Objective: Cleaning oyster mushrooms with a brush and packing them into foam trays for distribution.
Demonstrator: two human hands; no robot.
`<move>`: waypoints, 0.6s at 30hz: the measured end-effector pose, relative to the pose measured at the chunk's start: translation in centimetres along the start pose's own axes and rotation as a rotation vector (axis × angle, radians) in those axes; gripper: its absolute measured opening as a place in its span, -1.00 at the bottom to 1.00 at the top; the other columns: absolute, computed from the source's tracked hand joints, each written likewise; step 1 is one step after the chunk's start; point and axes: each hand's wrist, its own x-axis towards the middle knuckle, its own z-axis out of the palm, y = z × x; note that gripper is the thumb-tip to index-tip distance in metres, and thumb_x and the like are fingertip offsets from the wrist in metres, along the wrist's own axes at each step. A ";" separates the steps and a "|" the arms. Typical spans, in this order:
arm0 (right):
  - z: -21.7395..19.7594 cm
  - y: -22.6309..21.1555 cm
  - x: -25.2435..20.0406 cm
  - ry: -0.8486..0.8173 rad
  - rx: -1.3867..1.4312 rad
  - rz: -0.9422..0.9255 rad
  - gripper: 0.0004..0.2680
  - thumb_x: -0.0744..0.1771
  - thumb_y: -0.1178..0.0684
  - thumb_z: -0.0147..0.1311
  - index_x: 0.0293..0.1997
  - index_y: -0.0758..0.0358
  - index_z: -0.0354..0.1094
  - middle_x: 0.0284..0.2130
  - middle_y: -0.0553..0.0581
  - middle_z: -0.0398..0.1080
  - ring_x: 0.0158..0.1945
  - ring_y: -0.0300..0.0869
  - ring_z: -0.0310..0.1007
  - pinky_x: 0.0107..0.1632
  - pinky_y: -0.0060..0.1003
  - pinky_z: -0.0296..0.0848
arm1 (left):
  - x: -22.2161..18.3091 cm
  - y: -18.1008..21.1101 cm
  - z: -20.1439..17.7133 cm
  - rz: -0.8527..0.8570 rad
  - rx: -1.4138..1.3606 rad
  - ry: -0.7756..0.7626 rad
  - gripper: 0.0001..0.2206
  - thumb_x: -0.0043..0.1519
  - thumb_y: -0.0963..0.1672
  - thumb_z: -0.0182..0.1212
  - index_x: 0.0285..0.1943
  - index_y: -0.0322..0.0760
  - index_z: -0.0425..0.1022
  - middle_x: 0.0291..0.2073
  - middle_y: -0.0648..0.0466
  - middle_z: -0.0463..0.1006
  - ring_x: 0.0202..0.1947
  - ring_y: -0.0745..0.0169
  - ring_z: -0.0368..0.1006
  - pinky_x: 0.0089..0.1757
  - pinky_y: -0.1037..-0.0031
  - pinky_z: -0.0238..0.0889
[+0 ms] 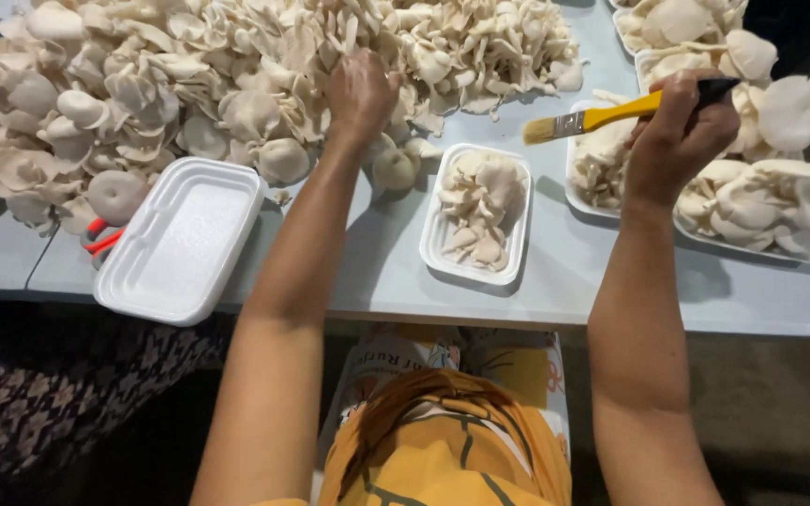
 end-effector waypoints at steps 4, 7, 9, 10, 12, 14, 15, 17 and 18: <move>-0.1 0.1 -0.1 -0.002 -0.025 0.010 -0.73 0.45 0.10 -0.06 -0.36 0.50 0.42 -0.70 0.15 0.26 -0.75 -0.21 0.23 -0.64 -0.37 0.22 | 0.6 -0.4 3.0 -0.276 0.085 -0.125 -0.68 0.26 0.11 0.28 -0.25 -0.03 0.33 -0.37 0.17 0.43 -0.38 0.29 0.30 -0.39 0.45 0.29; -0.2 -0.1 -0.1 -0.001 -0.020 0.020 -0.73 0.45 0.09 -0.06 -0.38 0.49 0.42 -0.72 0.14 0.24 -0.75 -0.21 0.23 -0.65 -0.37 0.21 | -0.3 1.9 0.1 -0.398 -0.008 -0.171 -0.78 0.27 0.04 0.24 -0.23 -0.08 0.43 -0.35 0.16 0.50 -0.37 0.30 0.39 -0.37 0.46 0.37; -0.1 -0.2 -0.1 0.003 -0.010 0.022 -0.73 0.44 0.10 -0.06 -0.38 0.49 0.41 -0.71 0.15 0.25 -0.75 -0.20 0.23 -0.66 -0.36 0.19 | -1.6 3.9 -3.5 -0.466 -0.106 -0.187 -0.81 0.25 -0.04 0.31 -0.39 -0.08 0.47 -0.49 0.19 0.52 -0.49 0.37 0.40 -0.46 0.53 0.37; -0.1 0.0 -0.1 0.006 -0.003 0.012 -0.73 0.45 0.11 -0.05 -0.37 0.49 0.42 -0.70 0.16 0.27 -0.75 -0.20 0.25 -0.66 -0.37 0.21 | -2.7 4.8 -5.4 -0.449 -0.196 -0.198 -0.94 0.21 -0.11 0.17 -0.26 -0.13 0.44 -0.40 0.15 0.49 -0.41 0.34 0.38 -0.40 0.50 0.36; -0.1 0.0 -0.1 0.006 0.003 0.003 -0.74 0.46 0.12 -0.04 -0.36 0.49 0.43 -0.68 0.16 0.29 -0.74 -0.21 0.26 -0.65 -0.38 0.22 | -4.0 5.2 -7.3 -0.433 -0.287 -0.211 -0.87 0.18 -0.18 0.04 -0.12 -0.18 0.42 -0.31 0.12 0.46 -0.33 0.32 0.37 -0.33 0.46 0.34; 0.0 -0.3 -0.2 -0.007 0.001 0.002 -0.73 0.46 0.11 -0.07 -0.35 0.50 0.40 -0.73 0.15 0.22 -0.77 -0.18 0.24 -0.64 -0.35 0.17 | -4.7 4.0 -7.6 -0.283 -0.244 -0.172 -0.82 0.22 -0.21 0.12 -0.41 -0.02 0.32 -0.53 0.26 0.38 -0.50 0.44 0.24 -0.41 0.54 0.18; 0.0 0.0 -0.1 -0.009 0.001 0.005 -0.73 0.46 0.11 -0.07 -0.35 0.50 0.40 -0.73 0.15 0.22 -0.77 -0.18 0.24 -0.64 -0.35 0.17 | -6.3 5.0 -9.7 -0.286 -0.243 -0.174 -0.82 0.22 -0.21 0.12 -0.41 -0.02 0.32 -0.53 0.26 0.38 -0.50 0.44 0.24 -0.41 0.54 0.18; -0.1 0.7 -0.3 0.003 0.018 0.014 -0.71 0.46 0.08 -0.03 -0.35 0.54 0.46 -0.75 0.14 0.22 -0.75 -0.18 0.28 -0.64 -0.36 0.24 | -9.7 6.9 -13.9 -0.131 -0.470 -0.135 -0.78 0.30 -0.22 0.12 0.12 -0.32 0.39 -0.22 -0.07 0.61 -0.33 0.21 0.62 -0.36 0.49 0.60; 0.0 0.6 -0.3 0.002 0.019 0.017 -0.71 0.46 0.08 -0.03 -0.35 0.54 0.46 -0.75 0.14 0.22 -0.75 -0.18 0.28 -0.64 -0.36 0.24 | -11.9 7.6 -14.9 -0.133 -0.468 -0.136 -0.78 0.30 -0.22 0.12 0.12 -0.32 0.39 -0.22 -0.07 0.61 -0.33 0.21 0.62 -0.36 0.49 0.60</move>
